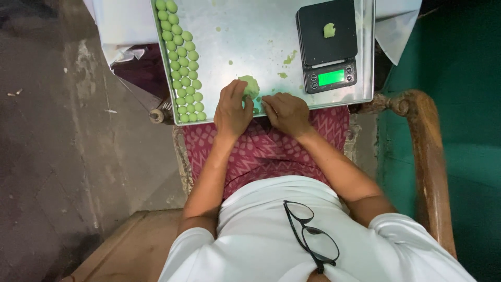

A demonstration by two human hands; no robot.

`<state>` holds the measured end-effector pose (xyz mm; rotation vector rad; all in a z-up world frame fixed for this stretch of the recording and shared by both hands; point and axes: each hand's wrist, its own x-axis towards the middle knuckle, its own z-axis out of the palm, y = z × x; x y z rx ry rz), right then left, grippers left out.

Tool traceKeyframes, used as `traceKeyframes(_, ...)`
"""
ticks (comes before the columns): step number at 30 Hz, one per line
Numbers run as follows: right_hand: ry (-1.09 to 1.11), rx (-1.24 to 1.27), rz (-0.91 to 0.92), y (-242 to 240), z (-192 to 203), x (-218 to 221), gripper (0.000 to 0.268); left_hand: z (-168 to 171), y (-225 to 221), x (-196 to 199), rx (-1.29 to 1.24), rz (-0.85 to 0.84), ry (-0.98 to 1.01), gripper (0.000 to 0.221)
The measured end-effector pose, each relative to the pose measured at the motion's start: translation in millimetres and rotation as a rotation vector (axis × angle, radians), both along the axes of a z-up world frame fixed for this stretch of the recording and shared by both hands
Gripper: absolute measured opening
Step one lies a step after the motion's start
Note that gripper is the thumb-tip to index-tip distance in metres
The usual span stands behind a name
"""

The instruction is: Weighing small portions of green dough on a digital scale and rolling them into small balls by hand.

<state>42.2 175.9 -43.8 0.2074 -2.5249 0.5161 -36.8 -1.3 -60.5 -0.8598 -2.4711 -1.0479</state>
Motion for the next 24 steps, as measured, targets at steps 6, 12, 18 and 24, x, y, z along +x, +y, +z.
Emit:
traceKeyframes(6,-0.021,0.007,-0.007,-1.0,5.5,1.2,0.007,0.4,1.0,0.5,0.019,0.014,0.009,0.035)
traceKeyframes(12,-0.049,-0.02,0.014,-1.1,9.2,0.5,0.008,2.2,1.6,0.4,0.038,0.013,0.005,0.035)
traceKeyframes(18,-0.167,-0.056,-0.056,-6.3,20.8,-1.3,0.013,0.6,1.2,0.2,0.049,0.006,0.011,0.035)
traceKeyframes(24,-0.375,-0.321,-0.062,-17.9,10.5,-26.7,0.031,2.7,-0.6,-1.8,0.058,0.0,0.02,0.036)
